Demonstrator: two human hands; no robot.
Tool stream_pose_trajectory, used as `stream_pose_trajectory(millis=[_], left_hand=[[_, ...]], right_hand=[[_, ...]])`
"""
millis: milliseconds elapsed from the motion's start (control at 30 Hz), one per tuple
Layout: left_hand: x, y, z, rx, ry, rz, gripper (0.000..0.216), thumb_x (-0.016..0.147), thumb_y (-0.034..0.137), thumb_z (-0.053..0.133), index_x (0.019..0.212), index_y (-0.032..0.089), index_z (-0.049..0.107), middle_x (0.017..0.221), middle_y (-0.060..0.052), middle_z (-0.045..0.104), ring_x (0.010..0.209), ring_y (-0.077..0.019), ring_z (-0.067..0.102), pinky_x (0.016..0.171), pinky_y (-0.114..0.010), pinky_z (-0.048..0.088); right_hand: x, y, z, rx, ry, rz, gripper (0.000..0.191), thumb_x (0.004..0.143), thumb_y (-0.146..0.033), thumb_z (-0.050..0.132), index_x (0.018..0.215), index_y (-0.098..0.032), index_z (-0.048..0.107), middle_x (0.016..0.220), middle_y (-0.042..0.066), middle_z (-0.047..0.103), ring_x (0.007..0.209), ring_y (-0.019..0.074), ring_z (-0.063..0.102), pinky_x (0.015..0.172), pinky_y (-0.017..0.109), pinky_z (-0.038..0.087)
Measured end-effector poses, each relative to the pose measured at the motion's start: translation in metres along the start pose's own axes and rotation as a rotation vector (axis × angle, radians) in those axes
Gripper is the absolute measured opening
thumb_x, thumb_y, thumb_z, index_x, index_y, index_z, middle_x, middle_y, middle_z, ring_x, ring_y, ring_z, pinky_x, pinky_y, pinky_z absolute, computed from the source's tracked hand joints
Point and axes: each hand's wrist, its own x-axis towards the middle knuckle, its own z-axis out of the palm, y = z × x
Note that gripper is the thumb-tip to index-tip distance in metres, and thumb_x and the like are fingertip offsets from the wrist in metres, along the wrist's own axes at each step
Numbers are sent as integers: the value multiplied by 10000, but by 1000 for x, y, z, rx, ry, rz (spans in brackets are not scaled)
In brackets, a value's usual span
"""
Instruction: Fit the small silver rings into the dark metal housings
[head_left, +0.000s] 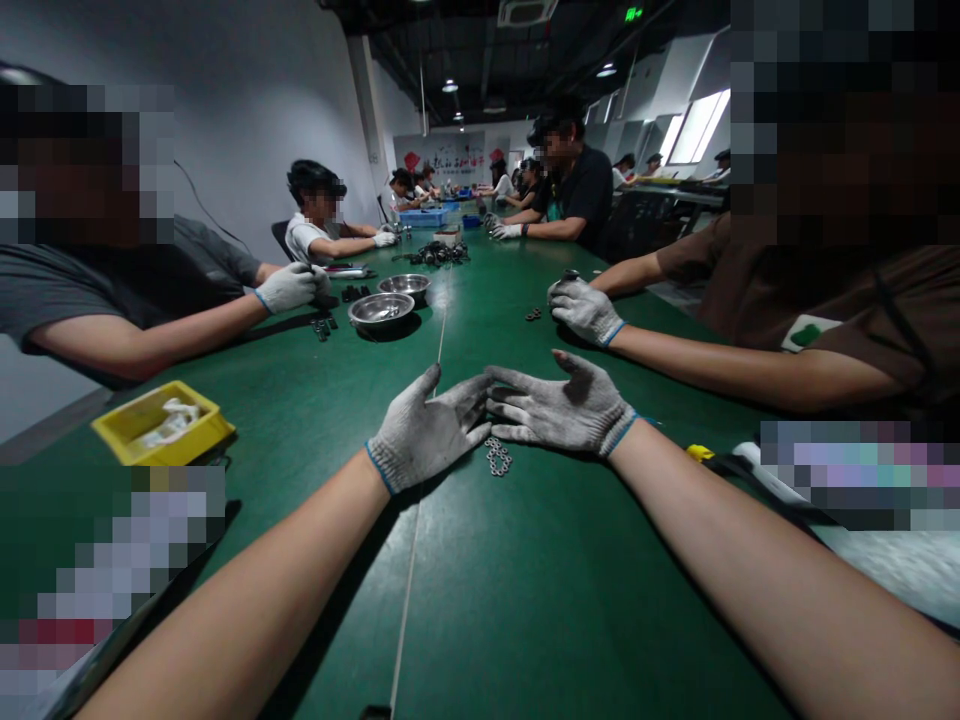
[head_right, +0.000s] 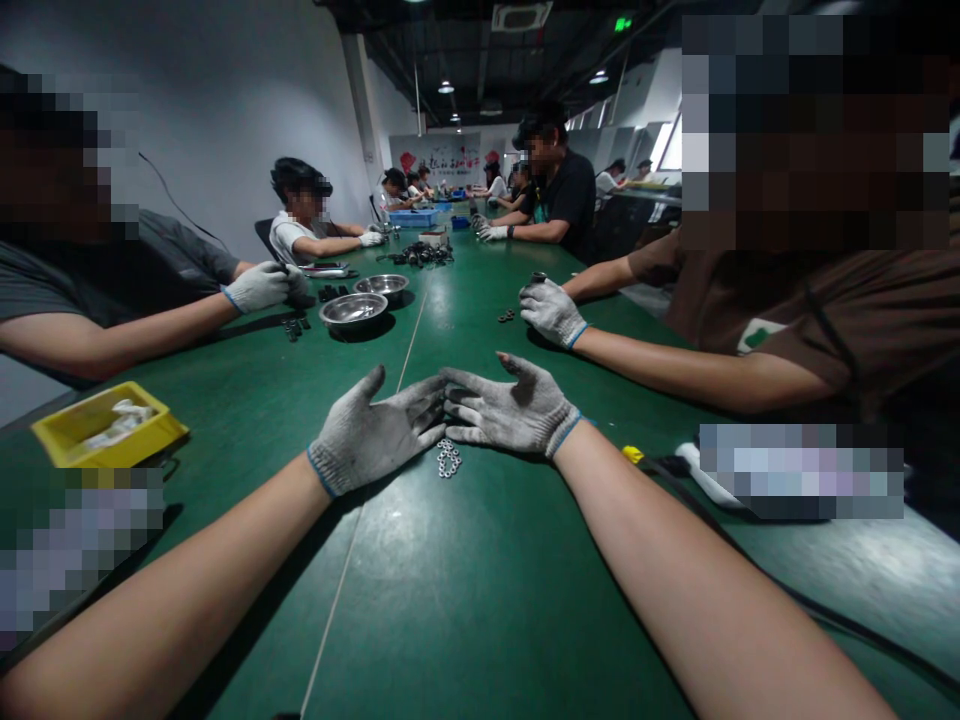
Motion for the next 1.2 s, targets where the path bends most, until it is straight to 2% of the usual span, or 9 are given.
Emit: stream_pose_trajectory(millis=[200,333,533,700,1000,1200], left_hand=[[-2,1,2,-10,-2,-8,684,979,588,520,1483,134,608,1351,-130,711,1346,-271,540,1106,-344,385],[-2,1,5,-33,17,-26,693,986,588,499,1484,117,603,1309,-127,731,1317,-259,557,1119,-344,376],[-2,0,5,1,9,-15,709,961,597,525,1507,149,586,1352,-124,707,1365,-279,529,1136,-364,367],[-2,0,5,-6,19,-21,721,964,592,521,1509,123,577,1334,-126,716,1369,-265,525,1152,-351,364],[-3,1,4,-13,-10,-28,728,961,582,532,1537,137,548,1328,-121,730,1381,-265,532,1155,-360,356],[-3,0,5,-29,-9,-27,736,964,598,517,1508,105,575,1318,-142,733,1362,-271,552,1167,-365,353]], right_hand=[[1,0,0,-34,0,3,752,888,-584,595,1516,-185,483,1442,137,636,1408,287,536,1251,535,325],[1,0,-1,-29,-7,6,757,892,-587,582,1526,-188,474,1410,129,657,1389,282,551,1259,542,306],[2,-1,-3,-17,-17,10,728,912,-593,546,1514,-187,491,1333,117,702,1305,262,611,1247,533,329],[2,-1,-2,-24,-3,11,738,913,-609,525,1521,-193,488,1375,116,684,1335,267,592,1239,530,342],[1,-1,-4,-25,-19,12,742,921,-605,515,1538,-196,467,1350,112,697,1316,257,601,1235,522,344],[1,0,-2,-9,-5,6,748,919,-602,518,1538,-184,466,1334,122,701,1287,264,619,1218,534,366]])
